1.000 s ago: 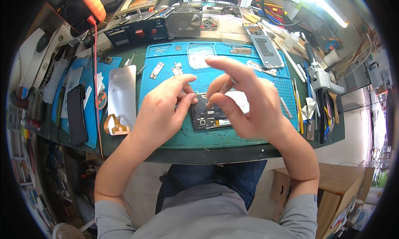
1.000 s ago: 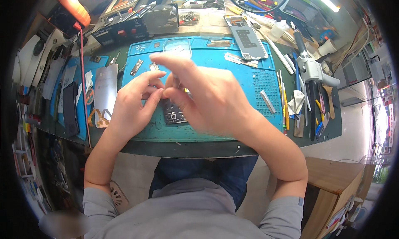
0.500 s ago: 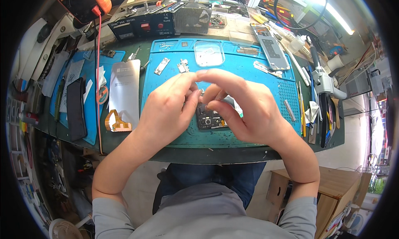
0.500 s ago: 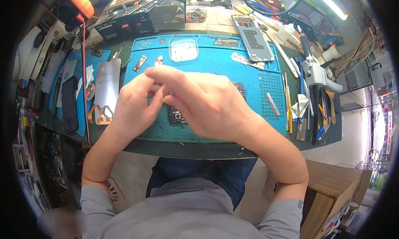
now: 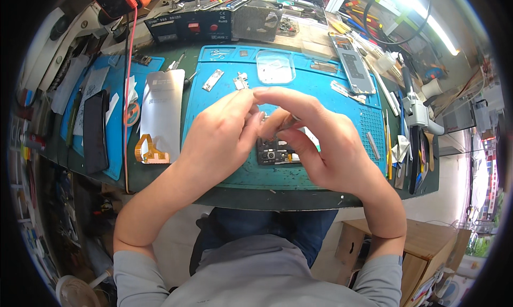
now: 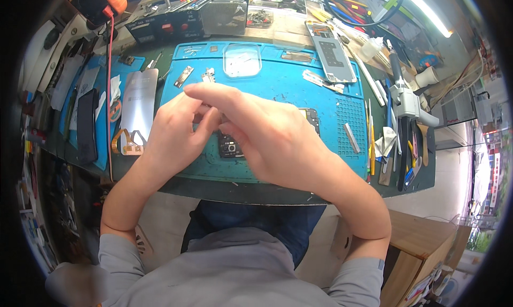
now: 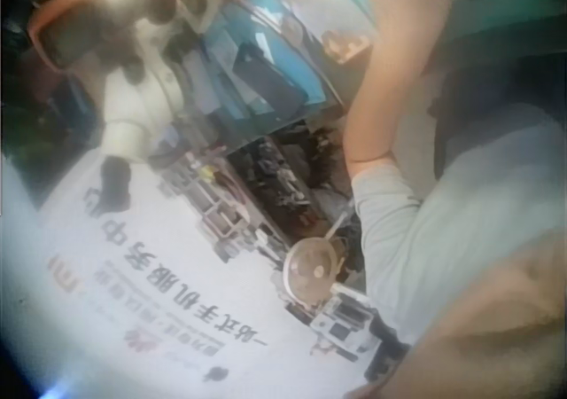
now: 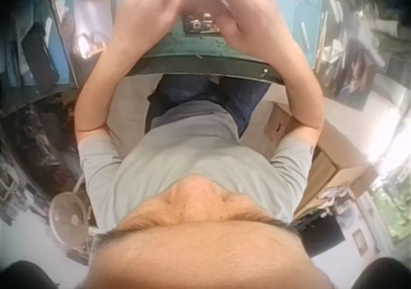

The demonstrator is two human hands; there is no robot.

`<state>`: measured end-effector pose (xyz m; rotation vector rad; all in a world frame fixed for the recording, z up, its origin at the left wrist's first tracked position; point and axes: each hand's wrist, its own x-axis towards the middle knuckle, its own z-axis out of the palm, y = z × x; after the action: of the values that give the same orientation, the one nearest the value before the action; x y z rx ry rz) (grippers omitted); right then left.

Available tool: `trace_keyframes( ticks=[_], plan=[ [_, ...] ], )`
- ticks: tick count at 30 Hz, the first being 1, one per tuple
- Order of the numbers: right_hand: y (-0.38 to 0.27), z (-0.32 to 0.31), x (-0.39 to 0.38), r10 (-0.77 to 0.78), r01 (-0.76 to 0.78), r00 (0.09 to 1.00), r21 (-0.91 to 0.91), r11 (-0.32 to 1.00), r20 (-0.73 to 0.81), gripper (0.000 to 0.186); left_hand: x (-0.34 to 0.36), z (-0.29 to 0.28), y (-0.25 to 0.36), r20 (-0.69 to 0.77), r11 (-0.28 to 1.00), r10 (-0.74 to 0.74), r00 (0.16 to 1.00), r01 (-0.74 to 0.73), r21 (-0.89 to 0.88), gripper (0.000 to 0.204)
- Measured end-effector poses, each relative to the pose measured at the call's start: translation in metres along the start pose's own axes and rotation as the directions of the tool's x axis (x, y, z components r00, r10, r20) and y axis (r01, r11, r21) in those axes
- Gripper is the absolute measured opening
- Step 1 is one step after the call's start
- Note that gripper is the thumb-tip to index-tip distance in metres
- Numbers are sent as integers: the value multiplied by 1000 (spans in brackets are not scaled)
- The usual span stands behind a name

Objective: The person disassembles a smartphone, removes the battery and internal components, then reassembles the device by reconnecting cables and securing the back cover. The person uses a screwdriver and tweezers to handle small parts and screws.

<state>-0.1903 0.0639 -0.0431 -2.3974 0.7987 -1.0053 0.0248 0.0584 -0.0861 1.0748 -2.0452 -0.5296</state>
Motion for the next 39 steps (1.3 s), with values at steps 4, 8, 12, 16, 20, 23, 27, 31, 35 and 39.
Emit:
trace_keyframes(
  ticks=[4, 8, 12, 16, 20, 23, 27, 31, 35, 39],
  plan=[
    [-6, -1, 1, 33, -34, 999, -146, 989, -9, 54, 1, -1, 5, 34, 997, -52, 998, 54, -56, 20],
    [-11, 4, 5, 61, -62, 997, -39, 997, -36, 57, 1, -1, 2, 5, 1000, 0, 1000, 0, -15, 17],
    [-8, 0, 4, -2, -1, 1000, -127, 992, -17, 62, 1, 6, -2, -34, 999, 29, 999, -30, -34, 18],
    [-15, 2, 3, 138, -138, 990, 69, 988, 10, 56, 0, 7, -7, -26, 999, 40, 999, -41, -28, 14],
    [-17, 0, 4, 124, -122, 992, -90, 988, 27, 54, -1, 6, -5, -25, 1000, -4, 1000, 4, -18, 12],
    [-18, 6, 7, 155, -154, 988, 68, 986, -16, 58, -2, 8, -13, -66, 996, 88, 994, -90, -26, 13],
    [-15, -1, 5, 144, -141, 989, -87, 986, 26, 54, -1, 8, -9, -62, 999, 44, 997, -45, -14, 12],
    [-10, 6, 7, 66, -67, 997, -22, 998, -25, 49, -2, 10, -11, -61, 998, 56, 997, -55, 10, 12],
    [-13, 5, 3, 187, -187, 982, 17, 982, -3, 53, -1, 9, -8, -84, 999, 51, 995, -52, -11, 12],
    [-19, 10, 7, 216, -208, 974, 105, 972, -70, 55, -2, 9, -9, -44, 1000, 7, 999, -7, -4, 15]
  ],
)
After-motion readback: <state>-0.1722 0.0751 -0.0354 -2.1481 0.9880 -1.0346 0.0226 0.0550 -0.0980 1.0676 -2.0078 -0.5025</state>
